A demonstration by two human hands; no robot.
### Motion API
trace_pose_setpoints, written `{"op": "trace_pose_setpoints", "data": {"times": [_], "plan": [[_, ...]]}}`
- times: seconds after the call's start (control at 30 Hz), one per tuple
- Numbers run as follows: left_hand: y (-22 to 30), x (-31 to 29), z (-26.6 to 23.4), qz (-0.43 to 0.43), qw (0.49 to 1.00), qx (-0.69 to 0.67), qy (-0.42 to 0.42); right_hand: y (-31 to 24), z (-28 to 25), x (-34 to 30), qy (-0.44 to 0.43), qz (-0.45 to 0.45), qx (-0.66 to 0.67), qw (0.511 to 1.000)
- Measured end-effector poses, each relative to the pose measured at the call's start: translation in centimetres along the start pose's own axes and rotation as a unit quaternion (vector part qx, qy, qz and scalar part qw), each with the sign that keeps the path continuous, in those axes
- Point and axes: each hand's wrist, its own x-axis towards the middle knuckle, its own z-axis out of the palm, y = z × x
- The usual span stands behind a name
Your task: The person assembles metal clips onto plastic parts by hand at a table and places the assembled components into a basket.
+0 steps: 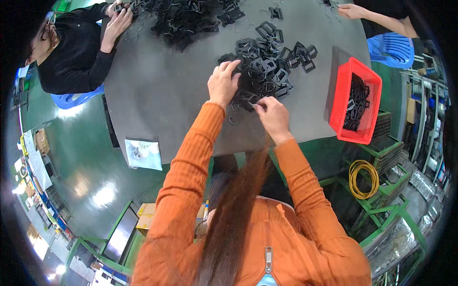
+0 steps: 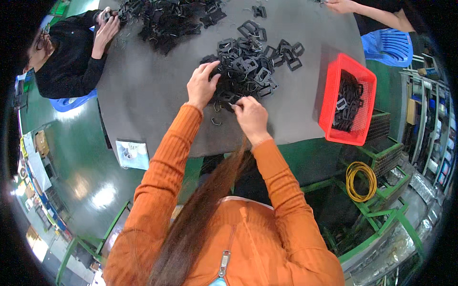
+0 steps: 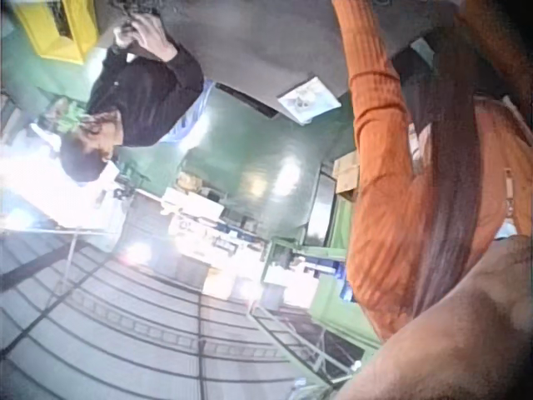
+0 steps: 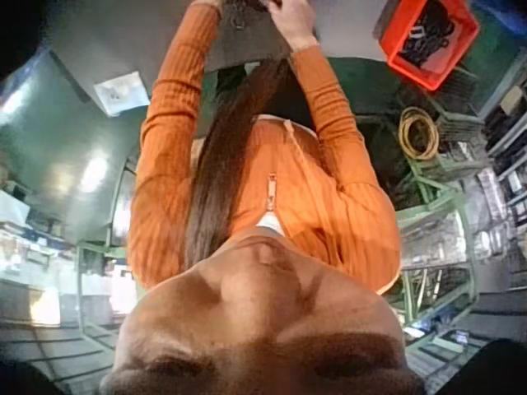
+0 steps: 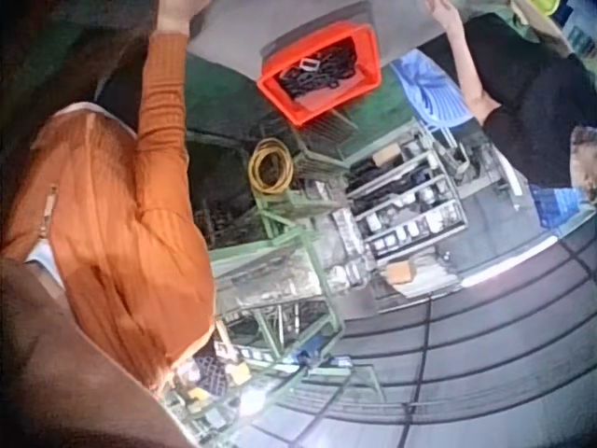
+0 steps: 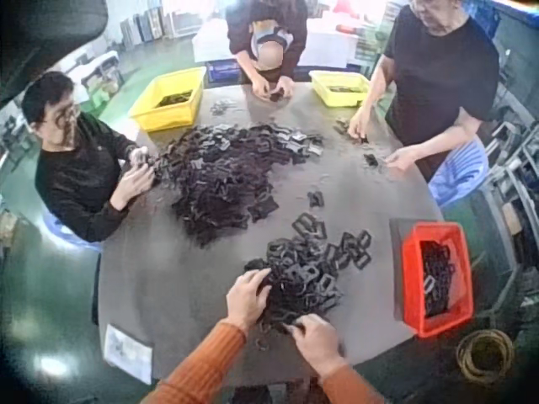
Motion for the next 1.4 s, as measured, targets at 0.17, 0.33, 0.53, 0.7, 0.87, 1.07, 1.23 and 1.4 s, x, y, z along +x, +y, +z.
{"op": "trace_pose_setpoints", "data": {"times": [0.17, 0.33, 0.53, 0.7, 0.87, 1.07, 1.23, 1.4], "plan": [[-1.5, 1.3, -0.7, 0.027, 0.999, 0.023, -0.006, -0.4, -3.2, -0.9, 0.051, 0.034, 0.133, 0.989], [0.2, -0.8, -8.4, -0.069, 0.996, -0.05, 0.001, -4.2, -3.7, 0.2, 0.039, 0.038, 0.177, 0.983], [-2.8, -2.4, -8.5, -0.179, 0.969, 0.089, -0.143, -1.9, 2.3, 2.8, -0.007, 0.076, 0.131, 0.988], [-6.4, -1.4, -8.9, -0.255, 0.926, 0.14, -0.242, 0.6, 3.5, 3.0, -0.15, 0.281, 0.347, 0.882], [-7.2, -0.3, -10.3, -0.456, 0.8, -0.214, -0.326, 1.4, 3.1, 2.4, -0.225, 0.457, 0.609, 0.608], [-7.9, -1.1, -10.6, -0.524, 0.696, -0.326, -0.365, 0.8, 3.0, 2.6, -0.248, 0.467, 0.607, 0.594], [-8.0, -2.3, -10.5, -0.521, 0.621, -0.445, -0.38, 0.6, 3.5, 3.1, -0.229, 0.423, 0.493, 0.725], [-9.0, -3.6, -10.6, -0.421, 0.54, -0.607, -0.404, 0.6, 3.6, 3.1, -0.268, 0.383, 0.51, 0.722]]}}
